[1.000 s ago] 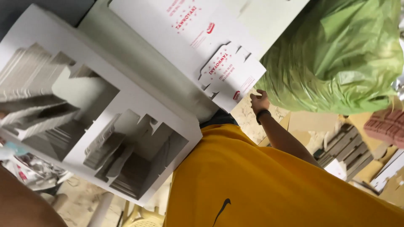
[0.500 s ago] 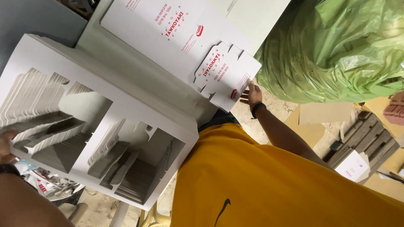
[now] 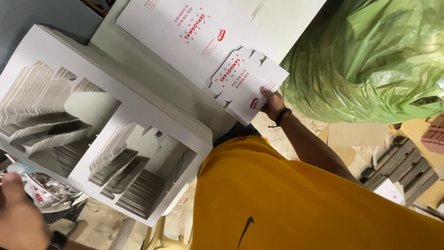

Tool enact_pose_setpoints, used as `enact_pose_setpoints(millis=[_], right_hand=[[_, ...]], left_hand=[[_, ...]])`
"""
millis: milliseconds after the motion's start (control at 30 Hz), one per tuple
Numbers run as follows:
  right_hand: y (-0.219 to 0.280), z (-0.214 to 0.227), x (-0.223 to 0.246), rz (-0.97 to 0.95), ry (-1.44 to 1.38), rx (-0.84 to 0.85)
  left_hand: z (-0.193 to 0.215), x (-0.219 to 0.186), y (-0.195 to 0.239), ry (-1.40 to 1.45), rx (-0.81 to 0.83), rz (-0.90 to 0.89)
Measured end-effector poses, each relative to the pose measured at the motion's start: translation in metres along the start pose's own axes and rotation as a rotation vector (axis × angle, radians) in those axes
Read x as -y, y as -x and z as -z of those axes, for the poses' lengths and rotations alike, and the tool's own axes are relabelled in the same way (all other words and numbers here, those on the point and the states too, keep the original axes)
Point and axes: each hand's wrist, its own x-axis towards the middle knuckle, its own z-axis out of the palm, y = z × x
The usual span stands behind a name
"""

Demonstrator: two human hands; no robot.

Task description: Folding flat cardboard templates into 3D packaging boxes for food items.

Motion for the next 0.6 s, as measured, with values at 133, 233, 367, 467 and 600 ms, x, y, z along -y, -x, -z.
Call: enact_pose_setpoints(millis=[133,233,367,467,600], right_hand=[[0.016,0.004,0.027,0.128,0.003,0.078],[0.027,0.007,0.056,0.194,0.051,0.112],[0.040,0.016,0.093,0.285,-0.068,0.167],[0.029,0.025,0.131,0.325,-0.166,0.205],[-0.018,0.044,0.192,0.373,-0.411,0.129]], left_hand=[[0.025,-0.040,0.075,0.342,-0.075,-0.391],[0.051,-0.107,0.129,0.355,-0.082,-0.514],[0.009,-0.118,0.165,0.591,-0.135,-0.383],[-0.043,-0.151,0.191,0.786,-0.079,-0.519],[-0.100,-0.237,0.233,0.829,0.331,-0.313]])
